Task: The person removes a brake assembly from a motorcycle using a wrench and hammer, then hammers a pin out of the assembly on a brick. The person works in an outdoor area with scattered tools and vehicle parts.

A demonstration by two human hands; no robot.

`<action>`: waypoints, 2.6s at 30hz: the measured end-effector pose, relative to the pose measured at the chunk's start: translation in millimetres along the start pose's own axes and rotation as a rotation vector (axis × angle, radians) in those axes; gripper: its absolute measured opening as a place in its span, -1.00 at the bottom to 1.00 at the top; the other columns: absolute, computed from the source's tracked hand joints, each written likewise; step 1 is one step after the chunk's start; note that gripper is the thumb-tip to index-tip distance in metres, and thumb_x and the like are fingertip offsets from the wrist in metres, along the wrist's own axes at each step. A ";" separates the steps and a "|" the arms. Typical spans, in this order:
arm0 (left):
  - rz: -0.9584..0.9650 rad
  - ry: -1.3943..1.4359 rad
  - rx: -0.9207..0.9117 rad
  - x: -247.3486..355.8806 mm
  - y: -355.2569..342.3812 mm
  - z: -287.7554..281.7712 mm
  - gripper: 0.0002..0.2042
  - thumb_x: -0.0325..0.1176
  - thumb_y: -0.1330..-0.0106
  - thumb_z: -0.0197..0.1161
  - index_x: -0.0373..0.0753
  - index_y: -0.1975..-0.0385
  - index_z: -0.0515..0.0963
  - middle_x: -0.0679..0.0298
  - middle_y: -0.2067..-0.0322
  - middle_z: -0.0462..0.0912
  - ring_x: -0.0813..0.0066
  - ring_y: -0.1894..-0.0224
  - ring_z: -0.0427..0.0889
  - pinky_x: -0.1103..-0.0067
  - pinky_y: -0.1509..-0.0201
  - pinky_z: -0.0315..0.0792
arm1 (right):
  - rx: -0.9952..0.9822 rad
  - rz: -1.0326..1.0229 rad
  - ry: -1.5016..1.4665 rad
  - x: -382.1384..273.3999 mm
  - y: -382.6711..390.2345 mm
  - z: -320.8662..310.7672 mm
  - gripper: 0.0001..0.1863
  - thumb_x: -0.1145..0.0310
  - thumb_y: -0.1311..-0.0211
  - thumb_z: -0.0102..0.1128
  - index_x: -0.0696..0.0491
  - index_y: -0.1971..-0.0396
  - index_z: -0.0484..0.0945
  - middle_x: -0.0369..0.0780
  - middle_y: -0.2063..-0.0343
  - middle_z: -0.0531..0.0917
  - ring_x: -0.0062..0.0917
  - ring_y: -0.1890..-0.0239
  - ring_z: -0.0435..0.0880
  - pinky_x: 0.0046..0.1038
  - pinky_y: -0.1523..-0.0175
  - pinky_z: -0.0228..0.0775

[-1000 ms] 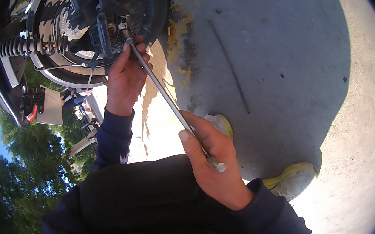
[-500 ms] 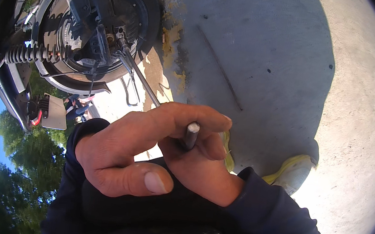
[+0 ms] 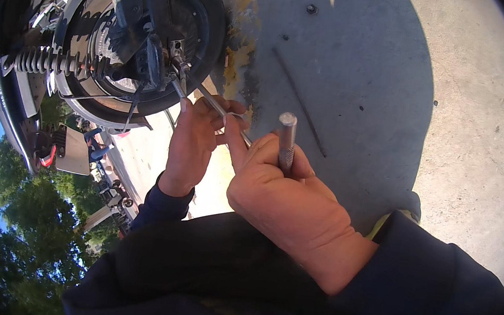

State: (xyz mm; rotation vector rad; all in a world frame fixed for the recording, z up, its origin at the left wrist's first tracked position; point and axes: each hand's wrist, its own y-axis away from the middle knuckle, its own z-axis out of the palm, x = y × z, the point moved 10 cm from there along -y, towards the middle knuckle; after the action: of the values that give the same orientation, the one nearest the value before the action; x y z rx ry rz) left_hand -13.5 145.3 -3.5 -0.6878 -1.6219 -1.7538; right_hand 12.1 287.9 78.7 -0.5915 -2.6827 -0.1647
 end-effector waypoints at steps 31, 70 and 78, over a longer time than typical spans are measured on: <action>-0.082 0.602 -0.227 -15.3 -25.6 26.5 -0.63 0.04 -0.63 -0.16 -0.03 0.37 0.38 0.34 0.45 0.53 0.24 0.16 0.70 0.35 -0.02 0.57 | 0.546 0.756 -1.014 33.8 94.7 -6.1 -0.25 0.11 -0.21 0.38 0.04 -0.35 0.34 -0.02 -0.40 0.31 -0.15 -0.44 0.32 -0.07 -0.51 0.16; -0.036 0.663 -0.194 -6.3 -47.1 10.1 -0.66 0.01 -0.63 -0.14 -0.03 0.34 0.38 0.42 0.53 0.47 0.33 0.29 0.62 0.42 0.13 0.51 | 0.427 0.207 -0.400 -2.4 53.5 -19.0 -0.49 0.35 -0.27 0.32 -0.17 -0.23 0.51 -0.28 -0.21 0.57 -0.49 -0.36 0.44 -0.23 -0.40 0.30; 0.013 0.623 -0.187 -10.1 -41.8 -0.3 -0.69 -0.03 -0.64 -0.12 -0.02 0.33 0.38 0.45 0.52 0.45 0.41 0.30 0.60 0.48 0.16 0.48 | 0.351 0.381 -0.679 -6.4 54.4 -19.2 -0.29 0.17 -0.31 0.35 0.10 -0.37 0.29 -0.05 -0.31 0.42 -0.25 -0.42 0.37 -0.14 -0.47 0.21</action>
State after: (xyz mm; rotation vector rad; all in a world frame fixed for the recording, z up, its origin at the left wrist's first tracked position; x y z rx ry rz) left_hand -38.4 147.2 -38.5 -0.1887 -1.0362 -1.8775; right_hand 47.2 331.0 95.4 -1.1855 -3.0239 0.7163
